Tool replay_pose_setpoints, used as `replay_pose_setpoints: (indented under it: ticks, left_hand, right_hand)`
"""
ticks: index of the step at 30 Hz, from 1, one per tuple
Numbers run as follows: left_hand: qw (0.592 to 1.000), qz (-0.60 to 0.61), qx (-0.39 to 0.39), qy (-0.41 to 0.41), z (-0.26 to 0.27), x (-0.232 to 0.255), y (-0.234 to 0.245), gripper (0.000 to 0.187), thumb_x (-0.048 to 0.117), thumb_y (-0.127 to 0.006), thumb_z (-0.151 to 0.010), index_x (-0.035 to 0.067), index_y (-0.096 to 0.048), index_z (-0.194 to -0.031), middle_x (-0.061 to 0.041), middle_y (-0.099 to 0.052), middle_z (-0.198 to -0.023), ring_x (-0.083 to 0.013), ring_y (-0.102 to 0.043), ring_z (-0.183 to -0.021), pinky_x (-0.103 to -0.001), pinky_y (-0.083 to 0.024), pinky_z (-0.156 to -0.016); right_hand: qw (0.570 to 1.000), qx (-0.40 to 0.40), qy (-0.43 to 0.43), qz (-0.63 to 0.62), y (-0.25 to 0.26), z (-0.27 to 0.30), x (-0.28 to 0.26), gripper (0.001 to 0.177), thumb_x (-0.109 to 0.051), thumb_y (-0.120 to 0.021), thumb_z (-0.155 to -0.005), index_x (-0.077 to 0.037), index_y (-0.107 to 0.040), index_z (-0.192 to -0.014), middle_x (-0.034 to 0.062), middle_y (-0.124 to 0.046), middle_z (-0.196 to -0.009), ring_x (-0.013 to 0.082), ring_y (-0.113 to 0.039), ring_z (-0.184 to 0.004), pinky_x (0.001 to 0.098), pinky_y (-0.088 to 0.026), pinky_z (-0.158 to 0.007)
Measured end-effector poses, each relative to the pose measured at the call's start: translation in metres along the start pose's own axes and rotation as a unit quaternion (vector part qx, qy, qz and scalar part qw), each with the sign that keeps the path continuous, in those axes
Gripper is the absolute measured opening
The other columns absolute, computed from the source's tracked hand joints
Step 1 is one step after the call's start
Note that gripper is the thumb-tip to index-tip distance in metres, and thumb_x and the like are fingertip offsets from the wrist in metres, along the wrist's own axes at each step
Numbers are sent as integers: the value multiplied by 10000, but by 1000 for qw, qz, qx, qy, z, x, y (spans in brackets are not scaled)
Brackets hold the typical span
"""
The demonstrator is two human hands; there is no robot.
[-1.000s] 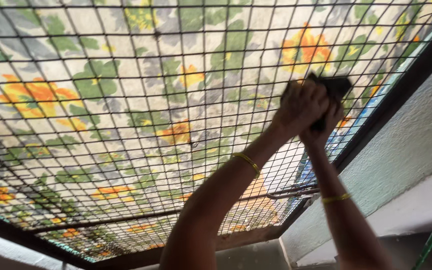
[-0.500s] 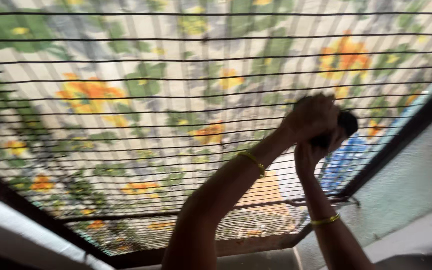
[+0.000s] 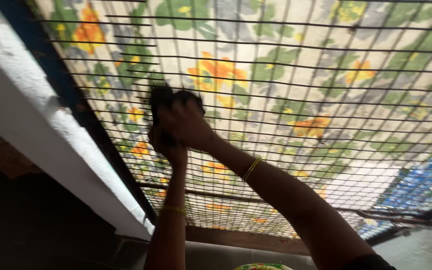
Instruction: The person cleans the metal grille of a window using a cloth, wiping the wires and frame repeatedly.
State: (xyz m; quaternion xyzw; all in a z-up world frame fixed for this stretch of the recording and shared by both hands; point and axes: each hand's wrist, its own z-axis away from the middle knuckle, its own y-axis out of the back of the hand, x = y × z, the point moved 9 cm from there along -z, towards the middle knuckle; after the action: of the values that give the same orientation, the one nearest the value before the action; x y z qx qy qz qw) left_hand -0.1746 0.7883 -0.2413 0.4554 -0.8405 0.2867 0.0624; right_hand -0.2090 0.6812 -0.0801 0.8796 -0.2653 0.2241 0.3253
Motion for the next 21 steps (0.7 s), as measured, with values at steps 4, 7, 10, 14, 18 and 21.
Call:
replay_pose_setpoints:
  ticks: [4, 7, 10, 14, 18, 21]
  left_hand:
    - [940, 176, 77, 282, 106, -90, 43, 517, 159, -844, -923, 64, -616, -1378, -103, -599, -1335, -224, -595, -1245, -411, -488, -1170]
    - [937, 202, 71, 275, 80, -74, 15, 587, 160, -858, -908, 85, -560, -1407, -90, -576, -1380, -215, -571, -1266, -406, -481, -1160]
    - [982, 112, 21, 150, 2, 10, -48, 702, 149, -893, -840, 93, -504, -1422, -97, -483, -1428, -237, -497, -1318, -410, -451, -1146]
    - [993, 87, -55, -59, -81, 149, -179, 590, 241, -809, -932, 66, -484, -1393, -120, -458, -1421, -299, -496, -1296, -414, -440, -1130]
    - [978, 66, -160, -121, -57, 273, -330, 373, 168, -698, -967, 68, -589, -1309, -110, -518, -1357, -316, -532, -1231, -485, -449, -1009]
    - [928, -97, -203, -296, -9, 377, -402, 268, 160, -683, -934, 89, -654, -1190, -76, -574, -1282, -351, -531, -1156, -555, -442, -878]
  right_hand:
    - [988, -112, 110, -12, -39, 25, -47, 267, -334, -661, -859, -199, -760, -1067, -15, -597, -1361, 285, -509, -1146, 478, -435, -881]
    - [992, -75, 102, -8, -15, 20, -25, 225, -328, -663, -842, -238, -763, -1022, -2, -578, -1297, 324, -505, -1160, 503, -431, -871]
    - [999, 9, 33, 2, 36, 0, 47, 143, -316, -691, -846, -255, -740, -967, 1, -565, -1249, 345, -486, -1155, 544, -415, -841]
    - [988, 131, -44, -74, 145, 17, 176, 195, -259, -687, -967, -129, -704, -1111, 56, -628, -1249, 336, -546, -1133, 515, -438, -914]
    - [985, 95, -143, 33, 238, 99, 278, 330, -206, -838, -900, -103, -732, -1195, 96, -683, -1064, 325, -649, -989, 451, -477, -856]
    - [966, 203, -155, -33, 303, 192, 299, 527, -155, -808, -852, 42, -588, -1288, 239, -524, -1328, 427, -460, -1219, 500, -404, -1048]
